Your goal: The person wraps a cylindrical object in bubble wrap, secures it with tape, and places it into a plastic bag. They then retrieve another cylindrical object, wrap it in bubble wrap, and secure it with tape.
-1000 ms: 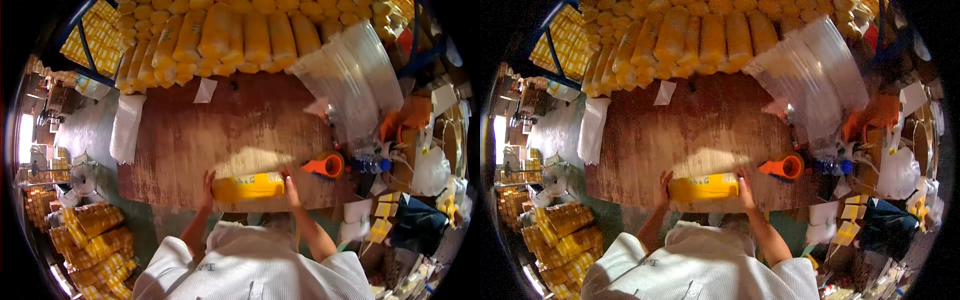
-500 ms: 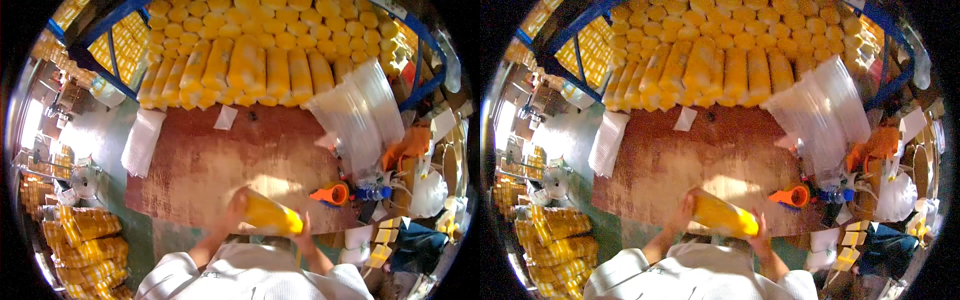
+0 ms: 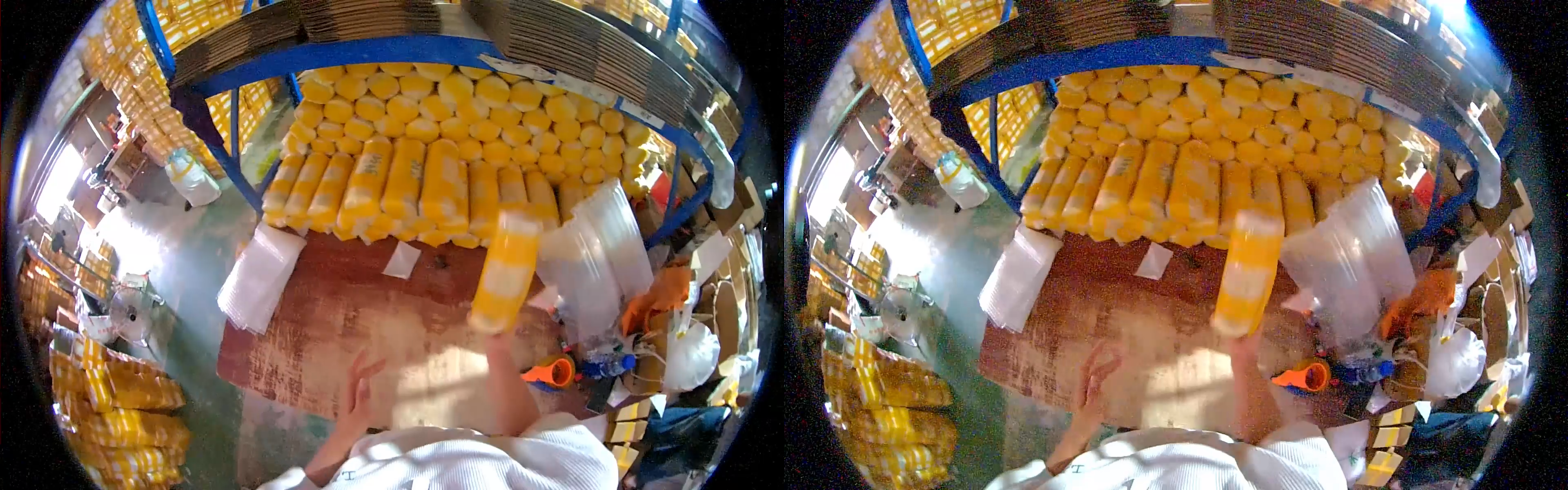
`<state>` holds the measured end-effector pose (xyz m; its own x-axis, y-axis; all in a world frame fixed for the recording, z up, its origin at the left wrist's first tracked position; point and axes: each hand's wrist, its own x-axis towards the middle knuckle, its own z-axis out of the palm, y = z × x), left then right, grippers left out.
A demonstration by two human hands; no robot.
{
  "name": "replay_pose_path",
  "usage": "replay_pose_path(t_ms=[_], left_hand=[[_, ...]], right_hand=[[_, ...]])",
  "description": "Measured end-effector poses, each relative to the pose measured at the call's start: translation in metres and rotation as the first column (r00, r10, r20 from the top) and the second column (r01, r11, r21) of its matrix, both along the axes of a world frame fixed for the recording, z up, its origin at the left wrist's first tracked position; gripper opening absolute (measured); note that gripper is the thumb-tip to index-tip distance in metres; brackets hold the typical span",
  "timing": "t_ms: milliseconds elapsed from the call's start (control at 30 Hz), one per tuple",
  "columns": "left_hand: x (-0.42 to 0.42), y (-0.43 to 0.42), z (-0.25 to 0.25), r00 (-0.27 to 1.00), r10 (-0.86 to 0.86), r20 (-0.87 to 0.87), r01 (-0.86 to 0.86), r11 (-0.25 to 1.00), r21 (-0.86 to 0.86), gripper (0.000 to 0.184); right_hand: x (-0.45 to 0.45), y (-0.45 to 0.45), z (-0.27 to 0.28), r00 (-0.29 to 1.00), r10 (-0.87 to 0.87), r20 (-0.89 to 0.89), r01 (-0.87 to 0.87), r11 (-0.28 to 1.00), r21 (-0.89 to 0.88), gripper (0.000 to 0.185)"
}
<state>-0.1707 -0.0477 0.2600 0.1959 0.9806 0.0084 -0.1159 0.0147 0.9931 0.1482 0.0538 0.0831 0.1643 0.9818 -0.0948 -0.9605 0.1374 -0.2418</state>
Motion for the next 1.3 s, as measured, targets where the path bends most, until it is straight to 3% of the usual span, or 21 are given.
replay_pose_path(t_ms=[33, 100, 133, 200, 267, 367, 533, 567, 600, 633, 733, 833, 967, 1000, 1033, 1067, 1100, 1133, 1167, 1233, 1300], left_hand=[[-0.021, -0.012, -0.023, 0.997, 0.073, -0.039, -0.076, 0.995, -0.066, 0.046], [-0.058, -0.039, -0.063, 0.98, 0.169, -0.102, -0.184, 0.969, -0.164, 0.041], [-0.074, -0.053, -0.08, 0.973, 0.195, -0.125, -0.217, 0.956, -0.198, 0.039], [-0.082, -0.058, -0.074, 0.952, 0.219, -0.214, -0.27, 0.931, -0.245, 0.037], [-0.073, -0.071, -0.072, 0.933, 0.27, -0.237, -0.341, 0.875, -0.344, 0.037], [-0.044, -0.06, -0.06, 0.966, 0.214, -0.146, -0.251, 0.915, -0.316, 0.038], [-0.024, -0.058, -0.064, 0.991, -0.065, -0.115, 0.027, 0.953, -0.302, 0.04], [-0.025, -0.062, -0.064, 0.977, -0.143, -0.157, 0.096, 0.956, -0.276, 0.039], [-0.026, -0.064, -0.063, 0.954, -0.225, -0.2, 0.172, 0.953, -0.25, 0.039], [-0.025, -0.063, -0.065, 0.921, -0.306, -0.24, 0.257, 0.943, -0.212, 0.038], [-0.03, -0.059, -0.095, 0.82, -0.474, -0.323, 0.413, 0.878, -0.24, 0.037], [-0.022, -0.042, -0.099, 0.639, -0.573, -0.514, 0.571, 0.8, -0.182, 0.036], [0.03, -0.038, -0.053, 0.518, -0.774, -0.364, 0.733, 0.621, -0.277, 0.033], [0.04, -0.037, -0.063, 0.442, -0.84, -0.316, 0.811, 0.524, -0.26, 0.034], [0.055, -0.042, -0.055, 0.345, -0.848, -0.403, 0.871, 0.449, -0.198, 0.034], [0.071, -0.046, -0.047, 0.258, -0.829, -0.497, 0.923, 0.364, -0.127, 0.035], [0.087, -0.047, -0.046, 0.118, -0.814, -0.569, 0.972, 0.211, -0.1, 0.036], [0.102, -0.055, -0.044, 0.01, -0.82, -0.572, 0.988, 0.095, -0.119, 0.036], [0.118, -0.066, -0.042, -0.1, -0.813, -0.573, 0.989, -0.02, -0.145, 0.036], [0.143, -0.114, -0.02, -0.26, -0.806, -0.532, 0.959, -0.149, -0.242, 0.037], [0.168, -0.162, -0.023, -0.408, -0.751, -0.519, 0.906, -0.403, -0.13, 0.034]], right_hand=[[0.0, 0.03, 0.01, 0.965, -0.042, 0.259, 0.036, 0.999, 0.03, 0.057], [0.001, 0.101, 0.039, 0.992, 0.036, 0.125, -0.04, 0.999, 0.028, 0.056], [0.005, 0.134, 0.056, 0.952, 0.145, -0.271, -0.144, 0.989, 0.023, 0.055], [0.0, 0.184, 0.102, 0.991, 0.018, -0.129, -0.035, 0.991, -0.132, 0.065], [-0.007, 0.222, 0.092, 0.935, -0.176, -0.307, 0.135, 0.979, -0.151, 0.069], [-0.011, 0.244, 0.06, 0.976, -0.184, -0.12, 0.149, 0.955, -0.255, 0.063], [-0.012, 0.101, 0.019, 0.847, 0.257, 0.466, 0.11, 0.773, -0.625, 0.058], [0.006, 0.056, -0.007, 0.669, 0.632, 0.391, -0.179, 0.648, -0.741, 0.043], [0.011, 0.007, -0.044, 0.774, 0.618, 0.138, -0.421, 0.665, -0.617, 0.034], [0.01, -0.054, -0.039, 0.596, 0.715, 0.365, -0.334, 0.634, -0.697, 0.034], [0.008, -0.195, -0.057, 0.774, 0.631, -0.054, -0.513, 0.575, -0.637, 0.035], [-0.035, -0.296, -0.027, 0.915, 0.397, 0.074, -0.316, 0.819, -0.479, 0.035], [-0.11, -0.314, 0.018, 0.929, 0.336, 0.153, -0.189, 0.788, -0.586, 0.031], [-0.124, -0.322, 0.038, 0.869, 0.322, 0.375, -0.145, 0.891, -0.429, 0.029], [-0.134, -0.325, 0.058, 0.796, 0.371, 0.477, -0.092, 0.855, -0.511, 0.032], [-0.138, -0.334, 0.048, 0.674, 0.332, 0.66, -0.045, 0.91, -0.412, 0.031], [-0.141, -0.351, 0.076, 0.262, 0.407, 0.875, 0.133, 0.883, -0.451, 0.031], [-0.146, -0.37, 0.109, -0.184, 0.511, 0.839, 0.325, 0.838, -0.439, 0.032], [-0.147, -0.394, 0.116, -0.389, 0.56, 0.732, 0.481, 0.801, -0.357, 0.03], [-0.152, -0.454, 0.107, -0.371, 0.765, 0.526, 0.732, 0.59, -0.342, 0.022], [-0.175, -0.517, 0.083, -0.015, 0.874, 0.486, 0.863, 0.257, -0.435, 0.024]])
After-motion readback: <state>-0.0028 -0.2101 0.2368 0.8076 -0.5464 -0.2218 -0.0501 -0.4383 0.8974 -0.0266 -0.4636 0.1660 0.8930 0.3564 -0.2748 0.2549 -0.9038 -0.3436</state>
